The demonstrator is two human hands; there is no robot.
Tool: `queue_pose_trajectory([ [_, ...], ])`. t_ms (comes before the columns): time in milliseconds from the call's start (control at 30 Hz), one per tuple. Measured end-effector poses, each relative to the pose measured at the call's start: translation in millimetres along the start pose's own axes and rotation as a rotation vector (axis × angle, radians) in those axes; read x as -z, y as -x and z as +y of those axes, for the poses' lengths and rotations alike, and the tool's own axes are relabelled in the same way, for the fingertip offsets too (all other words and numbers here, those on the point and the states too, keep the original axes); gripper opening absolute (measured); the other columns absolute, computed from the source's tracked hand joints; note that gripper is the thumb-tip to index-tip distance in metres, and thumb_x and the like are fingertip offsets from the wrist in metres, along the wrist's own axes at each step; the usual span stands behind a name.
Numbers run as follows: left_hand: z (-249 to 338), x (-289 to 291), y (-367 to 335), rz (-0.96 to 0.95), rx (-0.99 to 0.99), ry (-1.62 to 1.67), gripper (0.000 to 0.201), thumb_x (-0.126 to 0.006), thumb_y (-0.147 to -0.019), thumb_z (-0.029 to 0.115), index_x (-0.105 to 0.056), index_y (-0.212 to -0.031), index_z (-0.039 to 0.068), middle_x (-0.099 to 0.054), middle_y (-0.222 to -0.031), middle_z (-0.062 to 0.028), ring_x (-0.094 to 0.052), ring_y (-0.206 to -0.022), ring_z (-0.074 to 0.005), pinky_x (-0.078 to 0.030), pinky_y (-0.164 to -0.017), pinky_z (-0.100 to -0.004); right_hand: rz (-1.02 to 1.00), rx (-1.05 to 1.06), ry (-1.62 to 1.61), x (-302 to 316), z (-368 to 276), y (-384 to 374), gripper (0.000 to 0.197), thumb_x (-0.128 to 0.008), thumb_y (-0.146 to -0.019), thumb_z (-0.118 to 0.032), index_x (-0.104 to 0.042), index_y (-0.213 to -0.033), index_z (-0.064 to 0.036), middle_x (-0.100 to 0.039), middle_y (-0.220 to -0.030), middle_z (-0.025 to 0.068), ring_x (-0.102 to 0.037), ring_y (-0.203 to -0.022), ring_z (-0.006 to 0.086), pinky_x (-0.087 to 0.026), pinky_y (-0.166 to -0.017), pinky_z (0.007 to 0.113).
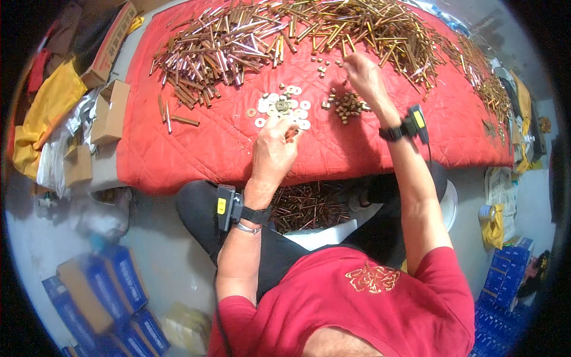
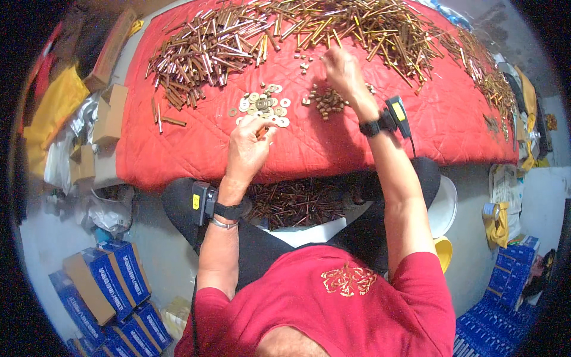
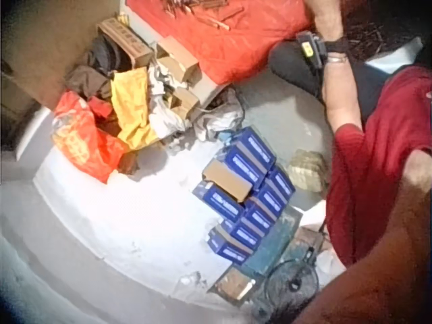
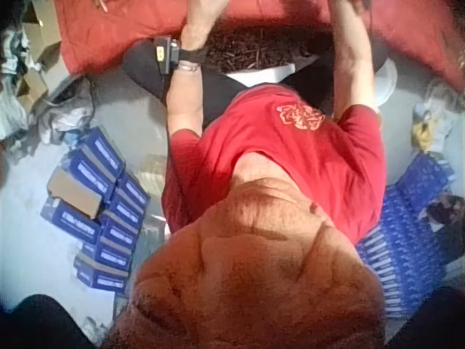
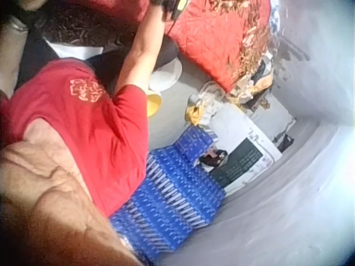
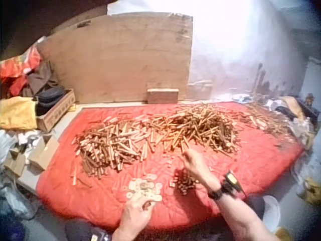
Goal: Assembling washers and small metal components onto bolts or threaded rods.
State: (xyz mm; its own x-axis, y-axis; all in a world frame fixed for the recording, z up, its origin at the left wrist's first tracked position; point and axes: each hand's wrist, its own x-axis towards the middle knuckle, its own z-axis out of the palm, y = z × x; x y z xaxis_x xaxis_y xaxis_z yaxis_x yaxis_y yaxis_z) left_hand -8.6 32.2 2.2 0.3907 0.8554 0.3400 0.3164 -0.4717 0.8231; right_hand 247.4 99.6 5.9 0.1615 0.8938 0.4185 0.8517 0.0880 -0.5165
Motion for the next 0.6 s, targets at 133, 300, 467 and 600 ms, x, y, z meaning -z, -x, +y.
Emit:
queue_pose_trajectory([
  [133,-17.5,1.1,-2.3,0.124,0.157,-0.309,0.021,-0.055,-0.075,-0.004,-0.058,-0.094,0.004,-0.055,-0.094,-0.0149,-0.058,-0.08,-0.0323,-0.047,-0.068,-0.0418,0.164,-0.078,0.374,-44.1,43.4,-47.7,0.023,-0.06,-0.08,-0.02,-0.056,-0.085,0.0015,-0.06,-0.09,0.0219,-0.058,-0.085,0.0393,-0.047,-0.074,0.045],
  [300,-25.8,-14.8,-3.6,0.037,-0.081,-0.439,0.039,-0.053,-0.069,-0.006,-0.058,-0.106,0.006,-0.054,-0.11,-0.0103,-0.048,-0.106,-0.0298,-0.037,-0.09,-0.044,-0.045,-0.201,0.456,-41.5,49.5,-66.0,0.021,-0.055,-0.074,-0.012,-0.063,-0.088,0.0016,-0.064,-0.092,0.022,-0.062,-0.089,0.0369,-0.05,-0.077,0.044],
  [467,-23.9,-19.6,4.0,-0.115,-0.238,-0.478,0.039,-0.056,-0.07,-0.004,-0.059,-0.106,0.008,-0.055,-0.116,-0.008,-0.046,-0.116,-0.0276,-0.03,-0.099,-0.0469,-0.123,-0.199,0.345,-4.1,37.4,-52.9,0.024,-0.055,-0.072,-0.015,-0.06,-0.085,0.0037,-0.064,-0.083,0.0235,-0.064,-0.079,0.034,-0.05,-0.072,0.04],
  [600,-21.9,-18.4,7.0,-0.148,-0.248,-0.426,0.037,-0.054,-0.074,-0.002,-0.058,-0.109,0.009,-0.056,-0.117,-0.0082,-0.046,-0.116,-0.0283,-0.028,-0.101,-0.0483,-0.233,-0.352,-0.579,24.8,-13.4,6.0,0.016,-0.058,-0.076,-0.007,-0.059,-0.089,0.002,-0.066,-0.077,0.0113,-0.064,-0.068,0.015,-0.052,-0.062,0.028],
])
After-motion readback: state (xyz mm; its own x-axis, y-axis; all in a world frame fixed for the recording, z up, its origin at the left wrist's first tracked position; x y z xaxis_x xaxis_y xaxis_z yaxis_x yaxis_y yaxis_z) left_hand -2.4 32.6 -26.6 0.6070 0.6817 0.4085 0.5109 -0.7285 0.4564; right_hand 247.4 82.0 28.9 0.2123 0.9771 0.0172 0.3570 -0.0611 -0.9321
